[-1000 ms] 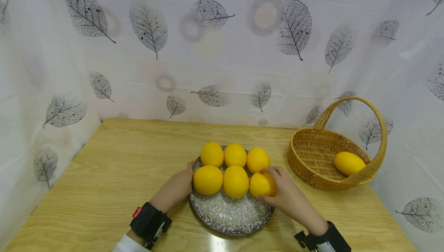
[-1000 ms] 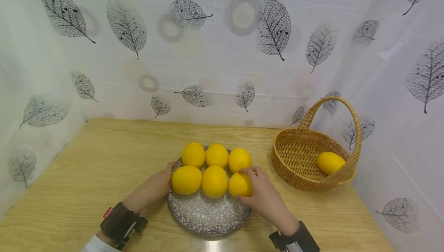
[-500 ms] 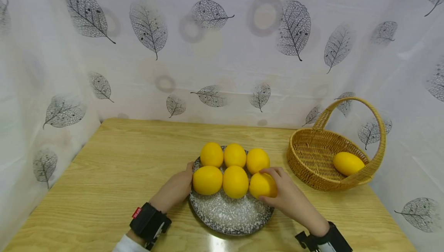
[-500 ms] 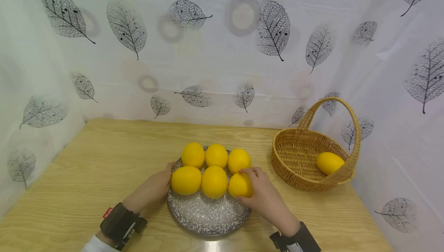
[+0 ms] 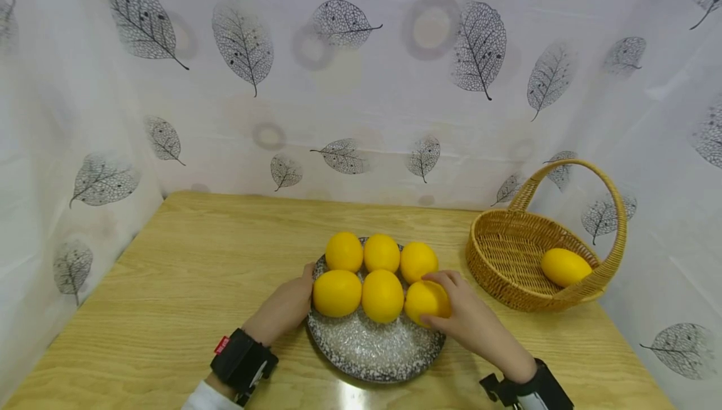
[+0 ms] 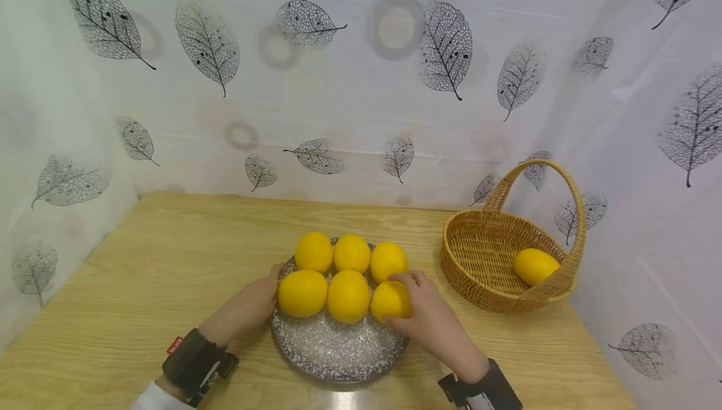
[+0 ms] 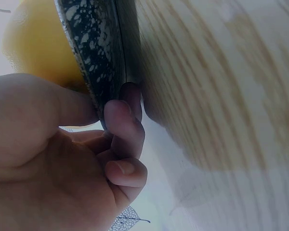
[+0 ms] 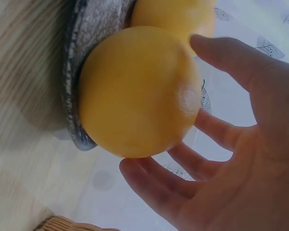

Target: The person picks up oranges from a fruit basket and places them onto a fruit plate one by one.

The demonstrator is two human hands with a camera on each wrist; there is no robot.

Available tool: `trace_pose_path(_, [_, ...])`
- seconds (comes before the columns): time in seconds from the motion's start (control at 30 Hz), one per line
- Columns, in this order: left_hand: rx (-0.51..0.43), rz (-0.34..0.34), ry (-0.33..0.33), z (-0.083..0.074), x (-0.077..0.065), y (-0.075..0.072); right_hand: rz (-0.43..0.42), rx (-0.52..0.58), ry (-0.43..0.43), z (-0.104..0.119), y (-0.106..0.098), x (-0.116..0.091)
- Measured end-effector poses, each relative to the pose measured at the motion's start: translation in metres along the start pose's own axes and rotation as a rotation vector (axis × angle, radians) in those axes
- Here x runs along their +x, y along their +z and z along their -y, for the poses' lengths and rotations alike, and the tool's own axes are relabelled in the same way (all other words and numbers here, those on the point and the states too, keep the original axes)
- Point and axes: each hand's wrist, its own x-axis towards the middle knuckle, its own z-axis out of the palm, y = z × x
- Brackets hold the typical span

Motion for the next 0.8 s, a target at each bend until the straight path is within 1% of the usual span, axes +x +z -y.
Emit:
trace_pose_path(0.13, [0.012, 0.001, -0.005, 0.002, 0.000, 0.000, 0.003, 0.001, -0.016, 0.003, -0.005, 0.005])
trace_pose_path(0.17, [0.002, 0.011, -0.019, 0.003, 0.000, 0.000, 0.008, 0.004, -0.015, 0.004, -0.008, 0.007])
trace_pose_path(0.33, [-0.005, 0.043, -0.053, 0.004, 0.001, 0.001, 0.043, 0.005, 0.004, 0.005, -0.026, 0.022])
trace_pose_path(0.4, [-0.001, 0.038, -0.047, 0.005, 0.001, 0.001, 0.052, -0.008, 0.007, 0.002, -0.034, 0.031])
trace_pose_path(0.47, [-0.002, 0.028, -0.036, 0.005, 0.001, 0.001, 0.048, -0.022, -0.001, -0.002, -0.041, 0.041])
trace_pose_path(0.57, [-0.007, 0.015, -0.018, 0.005, 0.000, 0.001, 0.027, -0.051, 0.010, -0.012, -0.053, 0.054])
trace_pose_path(0.8, [-0.019, 0.009, -0.006, 0.006, 0.000, 0.000, 0.003, -0.125, 0.090, -0.041, -0.088, 0.076])
